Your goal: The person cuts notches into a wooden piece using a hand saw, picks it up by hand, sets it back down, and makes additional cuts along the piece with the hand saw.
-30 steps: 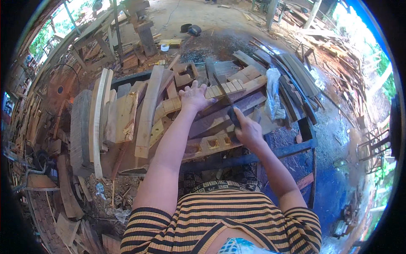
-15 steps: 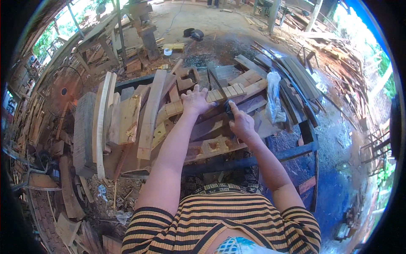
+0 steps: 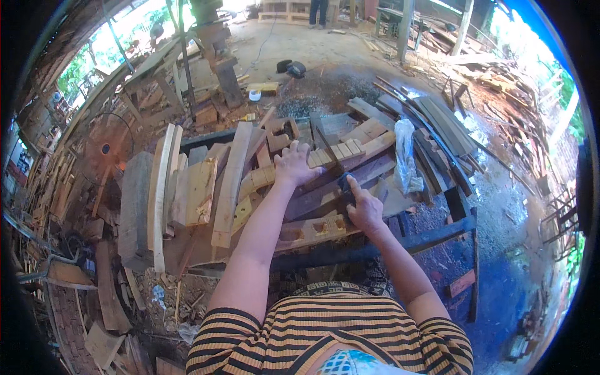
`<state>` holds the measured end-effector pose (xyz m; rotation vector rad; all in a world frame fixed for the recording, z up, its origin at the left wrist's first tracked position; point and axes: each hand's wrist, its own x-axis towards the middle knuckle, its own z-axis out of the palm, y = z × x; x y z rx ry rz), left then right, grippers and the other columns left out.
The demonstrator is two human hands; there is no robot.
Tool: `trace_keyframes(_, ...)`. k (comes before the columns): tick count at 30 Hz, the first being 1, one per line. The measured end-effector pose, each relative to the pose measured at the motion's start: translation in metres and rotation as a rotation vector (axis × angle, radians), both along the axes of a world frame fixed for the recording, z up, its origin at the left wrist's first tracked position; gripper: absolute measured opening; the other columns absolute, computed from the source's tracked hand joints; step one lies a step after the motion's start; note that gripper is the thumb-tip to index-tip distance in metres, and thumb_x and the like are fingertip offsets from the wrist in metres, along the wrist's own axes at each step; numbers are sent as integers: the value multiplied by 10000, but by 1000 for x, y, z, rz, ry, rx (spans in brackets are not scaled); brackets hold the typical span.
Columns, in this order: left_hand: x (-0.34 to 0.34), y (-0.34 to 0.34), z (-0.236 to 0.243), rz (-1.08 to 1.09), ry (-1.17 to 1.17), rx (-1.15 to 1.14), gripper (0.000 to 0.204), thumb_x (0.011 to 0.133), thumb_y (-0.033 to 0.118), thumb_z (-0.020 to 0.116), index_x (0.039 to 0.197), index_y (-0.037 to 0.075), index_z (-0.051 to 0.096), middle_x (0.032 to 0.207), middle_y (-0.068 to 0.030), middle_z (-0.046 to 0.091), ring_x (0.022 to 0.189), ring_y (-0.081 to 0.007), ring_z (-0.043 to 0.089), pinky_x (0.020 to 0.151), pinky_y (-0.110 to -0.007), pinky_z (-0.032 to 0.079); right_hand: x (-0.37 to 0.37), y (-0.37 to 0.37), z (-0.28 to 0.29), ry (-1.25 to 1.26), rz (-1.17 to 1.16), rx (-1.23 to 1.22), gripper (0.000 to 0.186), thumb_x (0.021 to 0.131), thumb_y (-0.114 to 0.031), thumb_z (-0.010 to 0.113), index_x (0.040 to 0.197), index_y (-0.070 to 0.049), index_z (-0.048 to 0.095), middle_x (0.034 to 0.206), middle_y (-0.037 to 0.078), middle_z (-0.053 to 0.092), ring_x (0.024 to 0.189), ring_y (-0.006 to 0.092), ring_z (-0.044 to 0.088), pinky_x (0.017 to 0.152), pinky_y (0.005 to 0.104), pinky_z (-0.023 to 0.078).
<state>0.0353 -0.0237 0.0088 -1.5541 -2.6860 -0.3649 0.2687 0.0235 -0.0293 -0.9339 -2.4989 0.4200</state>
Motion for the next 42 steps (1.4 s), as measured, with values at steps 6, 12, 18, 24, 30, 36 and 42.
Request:
trace_keyframes(6, -9, -23, -15, -178, -44, 656, 530, 753, 407, 750, 1153, 105, 578, 1354, -200, 456, 1273, -365, 438, 1059, -484, 346, 1, -7, 1, 14, 4, -23, 754, 737, -174, 638, 1450, -201, 397, 871, 205, 622, 760, 391, 652, 709, 494, 519)
trace_keyframes(12, 65, -69, 73, -525, -940, 929, 266, 839, 184, 679, 1081, 74, 661, 1336, -158, 479, 1313, -277, 427, 1060, -393, 345, 6, -5, -1, 26, -6, -32, 739, 744, -181, 631, 1449, -203, 409, 875, 194, 623, 756, 382, 652, 704, 489, 520)
trace_keyframes(18, 148, -142, 183, -1180, -1104, 1077, 316, 911, 361, 621, 1047, 90, 709, 1399, -279, 405, 1357, -379, 366, 1100, -503, 301, 4, 0, -5, 108, 23, -22, 747, 741, -179, 630, 1452, -215, 406, 871, 189, 621, 759, 387, 648, 715, 493, 525)
trace_keyframes(24, 177, -155, 194, -1451, -1035, 1409, 328, 951, 388, 573, 1085, 115, 694, 1349, -341, 392, 1322, -476, 350, 1035, -599, 339, 8, 4, -10, 209, 60, -151, 754, 736, -162, 623, 1455, -224, 404, 878, 184, 629, 778, 395, 647, 724, 500, 516)
trace_keyframes(30, 198, -192, 197, -1229, -979, 1612, 295, 957, 330, 562, 1154, 124, 637, 1343, -169, 418, 1283, -426, 402, 999, -617, 369, 3, -6, 5, 132, 90, -103, 761, 732, -135, 612, 1459, -224, 403, 983, 191, 655, 838, 402, 651, 758, 495, 515)
trace_keyframes(36, 194, -222, 216, -923, -791, 1946, 195, 944, 244, 582, 1071, 108, 641, 1199, -25, 544, 1092, -308, 559, 875, -532, 454, 12, 3, -3, 90, -5, -221, 740, 770, -50, 600, 1464, -211, 400, 1243, 184, 623, 1077, 365, 632, 891, 420, 497)
trace_keyframes(42, 130, -244, 215, -1433, -331, 1414, 543, 866, 268, 709, 1326, 183, 433, 1418, -179, 360, 1331, -379, 382, 1086, -598, 341, 10, 23, -30, 167, 133, -167, 782, 773, -22, 590, 1486, -255, 369, 1233, 177, 637, 1048, 347, 652, 866, 402, 502)
